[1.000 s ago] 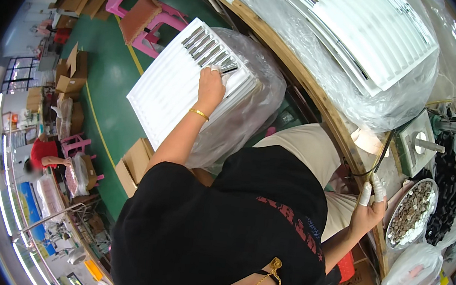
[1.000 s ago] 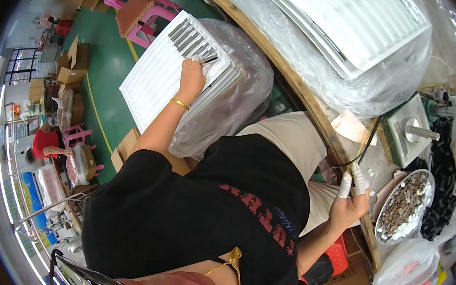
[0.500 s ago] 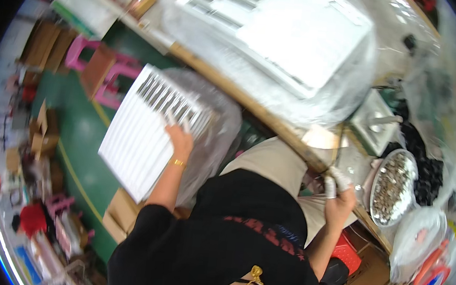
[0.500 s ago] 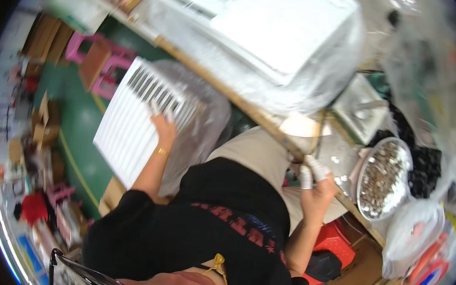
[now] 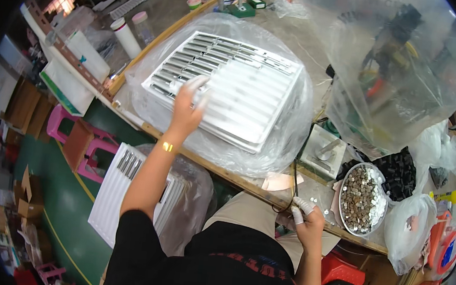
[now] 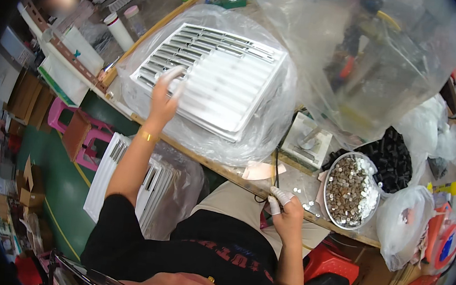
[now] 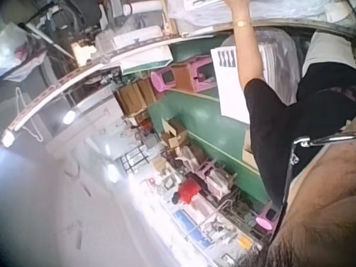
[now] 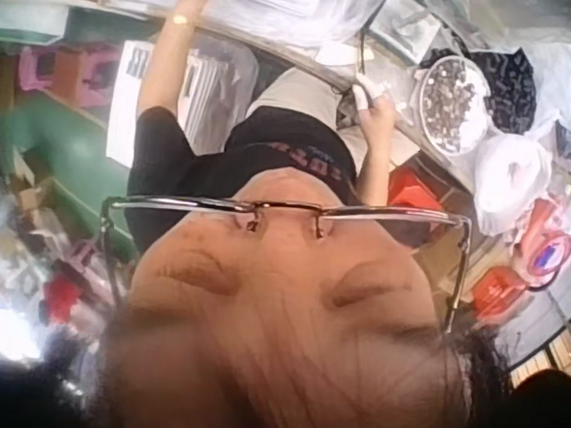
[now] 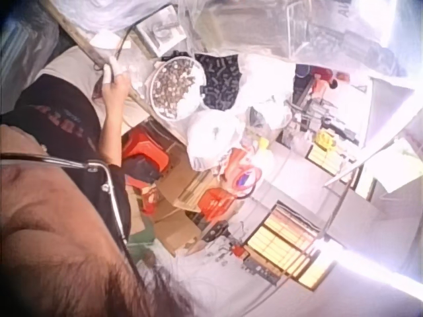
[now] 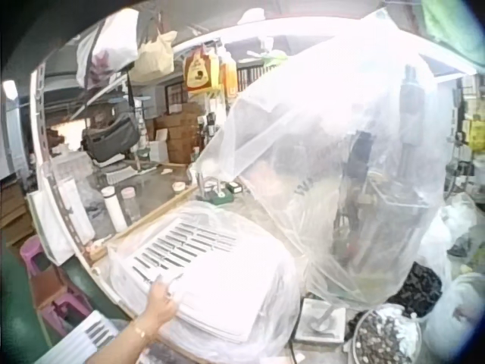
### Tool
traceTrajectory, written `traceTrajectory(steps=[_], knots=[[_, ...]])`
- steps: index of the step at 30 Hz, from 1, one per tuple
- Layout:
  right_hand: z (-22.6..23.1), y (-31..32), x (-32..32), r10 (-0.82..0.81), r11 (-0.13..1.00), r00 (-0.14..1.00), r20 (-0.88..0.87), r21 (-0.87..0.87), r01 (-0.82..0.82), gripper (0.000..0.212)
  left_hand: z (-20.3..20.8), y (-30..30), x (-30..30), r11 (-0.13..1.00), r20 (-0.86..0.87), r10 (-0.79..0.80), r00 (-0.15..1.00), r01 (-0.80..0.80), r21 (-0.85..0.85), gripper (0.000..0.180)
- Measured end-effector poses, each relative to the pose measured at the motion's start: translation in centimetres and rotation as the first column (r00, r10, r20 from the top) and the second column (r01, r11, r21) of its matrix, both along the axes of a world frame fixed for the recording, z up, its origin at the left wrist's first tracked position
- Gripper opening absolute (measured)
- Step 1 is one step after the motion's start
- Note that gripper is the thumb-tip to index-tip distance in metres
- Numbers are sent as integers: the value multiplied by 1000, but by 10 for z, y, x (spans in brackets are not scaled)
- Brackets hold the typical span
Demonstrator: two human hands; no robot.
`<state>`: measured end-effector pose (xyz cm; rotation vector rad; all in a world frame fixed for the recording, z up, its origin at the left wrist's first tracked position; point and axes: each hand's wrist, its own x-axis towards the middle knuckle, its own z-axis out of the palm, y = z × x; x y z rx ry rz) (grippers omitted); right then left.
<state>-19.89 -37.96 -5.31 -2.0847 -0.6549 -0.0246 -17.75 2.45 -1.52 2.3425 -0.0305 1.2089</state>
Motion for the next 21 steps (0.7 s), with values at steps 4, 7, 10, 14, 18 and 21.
traceTrajectory(steps=[4, 7, 10, 14, 18, 21], knots=[[2, -8, -1, -57, 998, 997, 48, -22, 58, 23, 18, 13, 139, 896, -440, -62, 896, 244, 371, 53], [-3, -30, -3, -121, 992, 990, 77, -33, 124, 23, 14, 27, 204, 777, -662, 220, 717, 281, 563, 55], [-3, -57, 0, -249, 968, 968, 40, -25, 250, 21, 29, 0, 247, 814, -860, 315, 402, 352, 463, 52], [11, -79, 32, -203, 973, 969, 139, -84, 215, 23, -26, 89, 271, 653, -706, 351, 615, 380, 655, 42], [17, -95, 112, -348, 937, 929, 126, 37, 346, 19, -23, 83, 277, 687, -772, 388, 503, 401, 607, 44], [8, -103, 184, -417, 891, 861, 291, -58, 451, 15, 6, 44, 246, 760, -737, 272, 618, 332, 559, 40]])
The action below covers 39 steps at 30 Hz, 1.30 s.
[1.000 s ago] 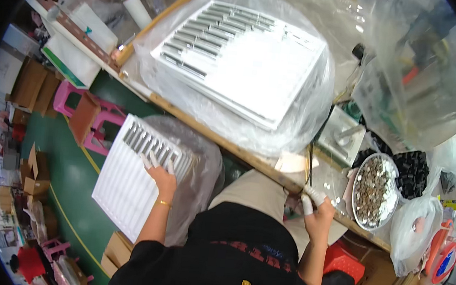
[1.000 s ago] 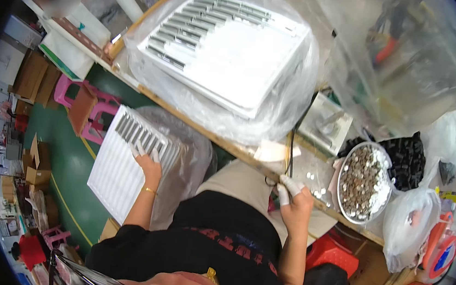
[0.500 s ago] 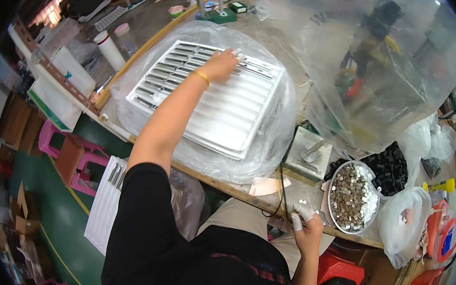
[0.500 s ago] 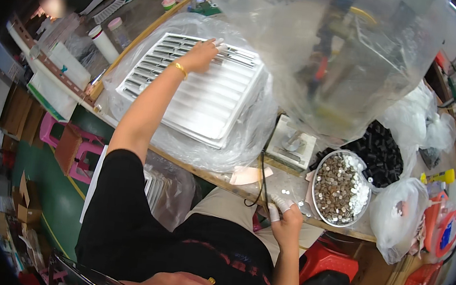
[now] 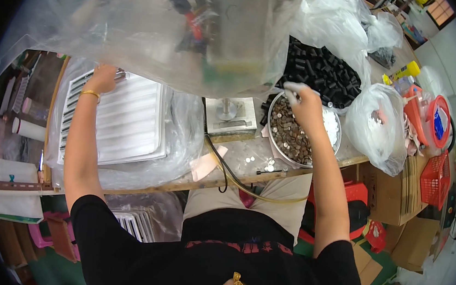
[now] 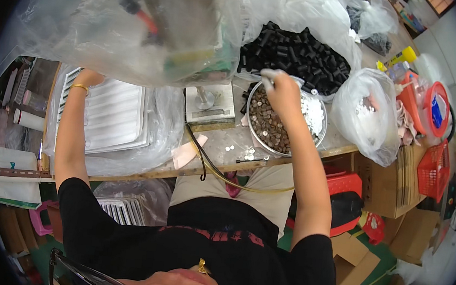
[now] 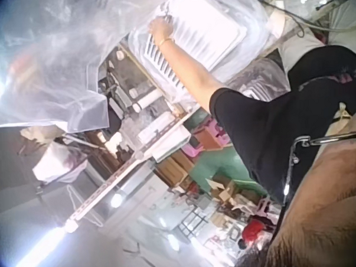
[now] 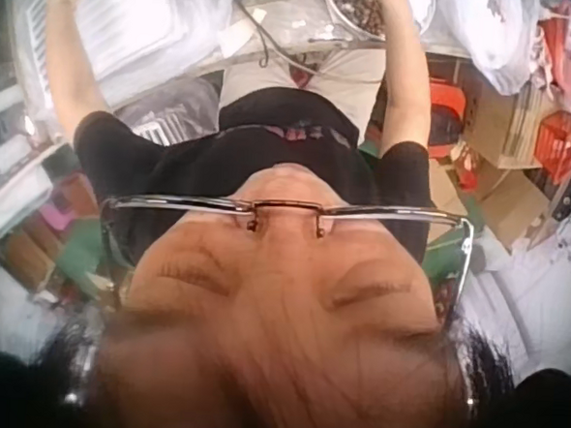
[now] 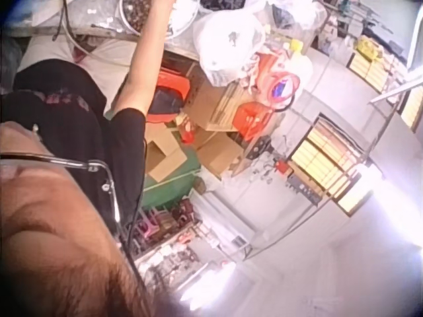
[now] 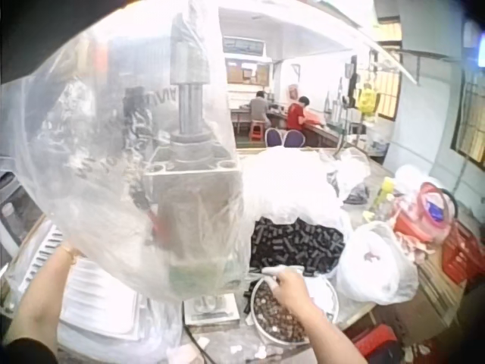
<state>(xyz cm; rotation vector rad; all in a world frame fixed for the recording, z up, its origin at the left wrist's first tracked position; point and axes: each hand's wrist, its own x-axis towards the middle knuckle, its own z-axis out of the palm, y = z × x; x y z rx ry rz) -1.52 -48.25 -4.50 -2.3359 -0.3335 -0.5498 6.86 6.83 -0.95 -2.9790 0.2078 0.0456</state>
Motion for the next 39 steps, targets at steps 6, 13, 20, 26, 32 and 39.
traceTrajectory(steps=[6, 13, 20, 26, 32, 39], knots=[[-36, 20, 78, -182, 789, 982, -49, -604, 116, 9, -5, 14, -12, 992, 108, -90, 990, 99, -84, 27], [-41, 18, 62, 85, 964, 974, 209, -263, -28, 20, -11, 28, -46, 952, 340, -121, 933, 206, -228, 9], [-21, 26, -15, 261, 841, 947, -185, 525, -129, 29, 21, -179, -156, 700, 370, -210, 905, 403, -590, 21], [11, 75, -36, 383, 768, 865, -324, 632, -103, 31, -45, -263, -139, 606, 334, -266, 904, 426, -671, 12], [32, 99, -36, 347, 824, 851, -394, 561, -76, 28, -57, -285, -138, 629, 141, -194, 971, 233, -742, 7], [27, 98, -39, 464, 712, 857, -224, 670, -210, 24, -58, -291, -152, 643, 174, -244, 954, 294, -707, 7]])
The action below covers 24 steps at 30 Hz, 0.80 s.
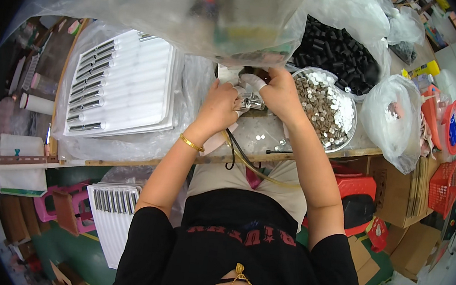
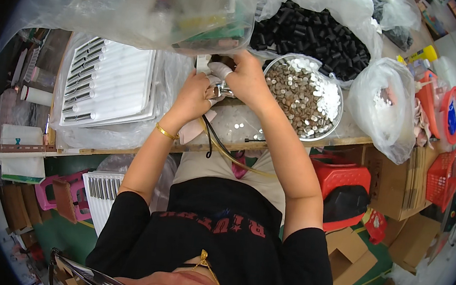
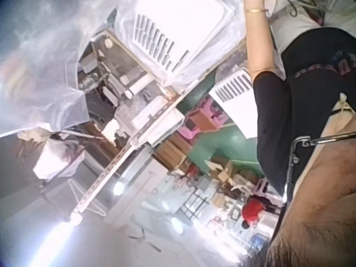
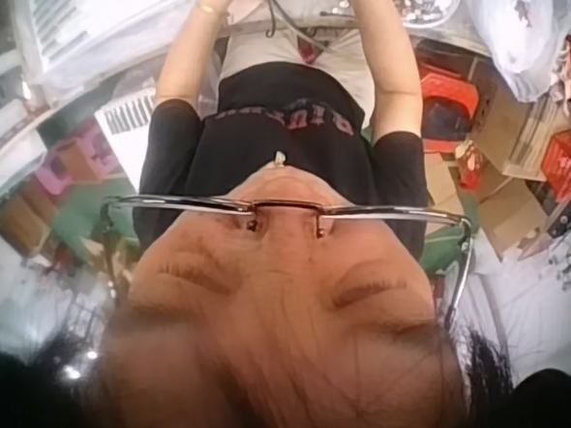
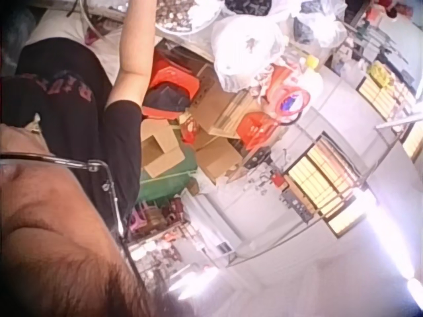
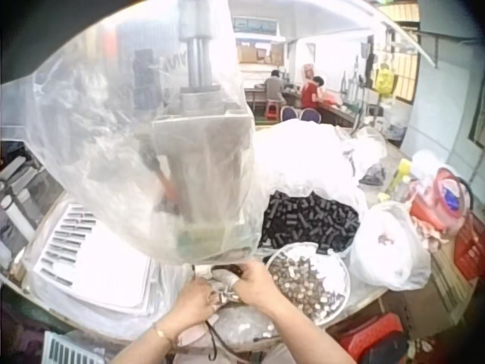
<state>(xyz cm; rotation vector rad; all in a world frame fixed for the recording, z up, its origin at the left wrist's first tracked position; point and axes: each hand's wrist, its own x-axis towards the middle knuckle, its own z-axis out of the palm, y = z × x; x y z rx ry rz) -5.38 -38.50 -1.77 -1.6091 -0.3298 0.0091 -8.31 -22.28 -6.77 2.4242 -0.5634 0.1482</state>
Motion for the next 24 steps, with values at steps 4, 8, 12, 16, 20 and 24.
traceTrajectory(steps=[4, 8, 12, 16, 20, 24], knots=[[-3, -1, 11, 62, 981, 996, 71, -186, -48, 27, -3, -2, 0, 1000, 46, 18, 999, -17, -12, 6], [2, 11, 11, 127, 787, 936, 330, -607, 107, 30, -3, 5, 2, 1000, -9, 9, 1000, -8, 12, 4], [-2, 2, 6, 81, 729, 961, 266, -673, 124, 33, -6, 4, 5, 999, -31, -1, 1000, 2, 39, 11], [4, -12, -11, 21, 928, 999, 32, -372, -8, 36, -5, 15, -4, 999, -49, 44, 998, -43, 31, 20], [-32, -111, 5, -301, 721, 925, 230, -581, 379, 27, 29, 18, -31, 997, 162, -1, 987, 14, -76, 28], [-47, -134, 2, -328, 543, 941, 79, -800, 256, 23, 29, 15, -52, 926, 32, 172, 985, -151, -346, 30]])
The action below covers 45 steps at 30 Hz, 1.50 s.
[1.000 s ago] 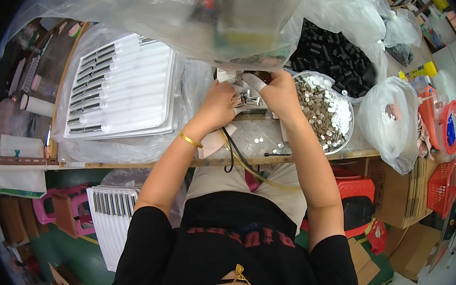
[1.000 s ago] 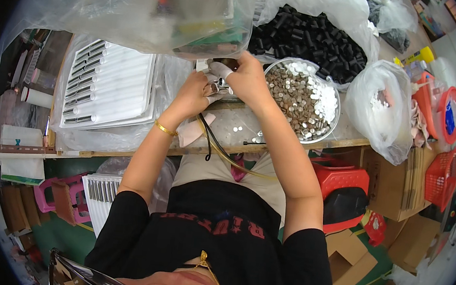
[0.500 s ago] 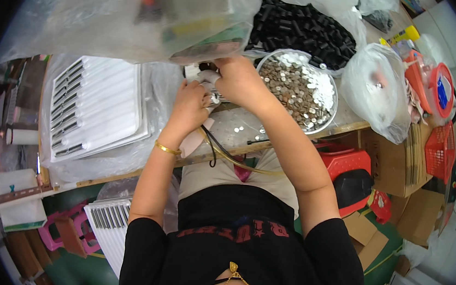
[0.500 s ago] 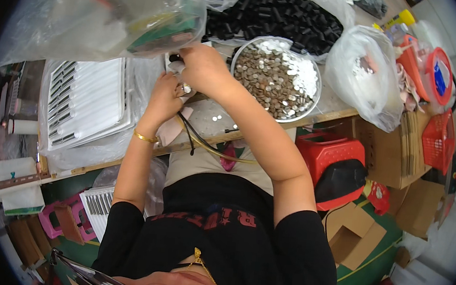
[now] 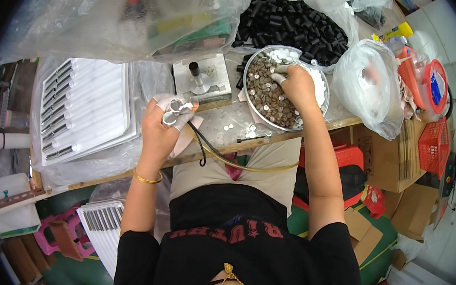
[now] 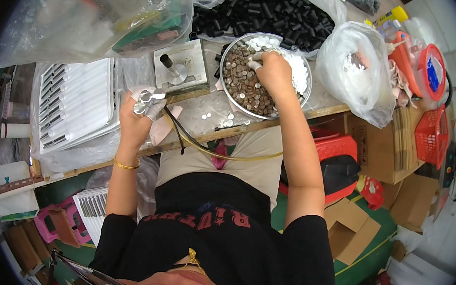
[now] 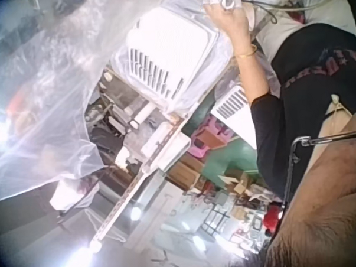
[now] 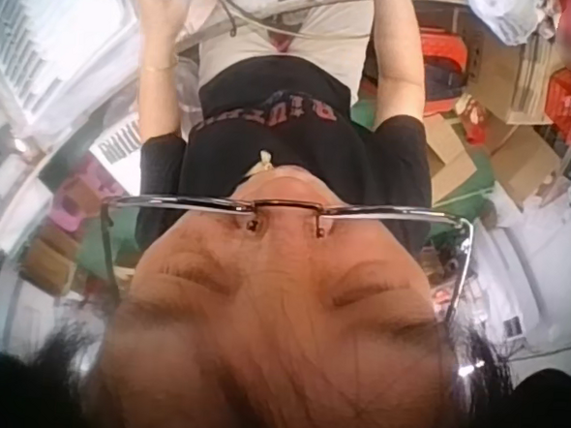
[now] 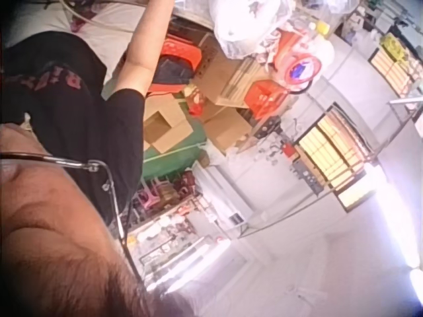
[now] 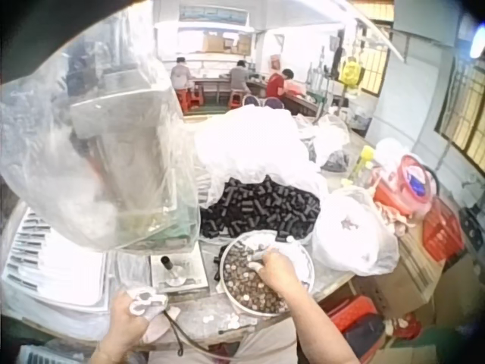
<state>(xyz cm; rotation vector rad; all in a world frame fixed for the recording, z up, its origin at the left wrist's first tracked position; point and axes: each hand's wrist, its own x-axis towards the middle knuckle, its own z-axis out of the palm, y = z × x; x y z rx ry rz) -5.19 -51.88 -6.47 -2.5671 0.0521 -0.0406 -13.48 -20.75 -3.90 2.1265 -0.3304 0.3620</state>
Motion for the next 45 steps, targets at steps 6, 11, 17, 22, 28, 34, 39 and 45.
traceTrajectory(steps=[6, 11, 17, 22, 28, 34, 39, 45], knots=[[-14, -2, 14, 16, 1000, 992, 126, 14, -18, 18, -13, -21, -19, 779, -229, -16, 973, -131, -613, 11], [-1, -27, 48, -109, 980, 994, -25, 165, 112, 22, -20, -10, -25, 859, -445, 63, 893, -275, -431, 13], [-7, -15, 65, -44, 990, 998, -40, -139, 38, 20, -15, -22, -28, 702, -491, -5, 871, -347, -622, 12], [-16, -8, 68, -54, 943, 998, -17, -329, 45, 21, -19, -24, -29, 676, -443, -18, 896, -316, -666, 12], [0, -8, 44, 14, 995, 997, 78, -97, -7, 22, -27, -17, -30, 638, -429, 50, 902, -360, -681, 13], [16, 20, 3, 14, 695, 987, -158, 711, 104, 17, -22, -15, -30, 523, -495, 6, 869, -425, -739, 12], [40, 84, -20, 131, 435, 983, -132, 898, 62, 18, -23, -21, -28, 353, -515, -128, 848, -446, -822, 19], [41, 137, -18, 88, 640, 918, 387, 684, -350, 15, -25, -19, -30, 311, -502, -200, 841, -431, -847, 19]])
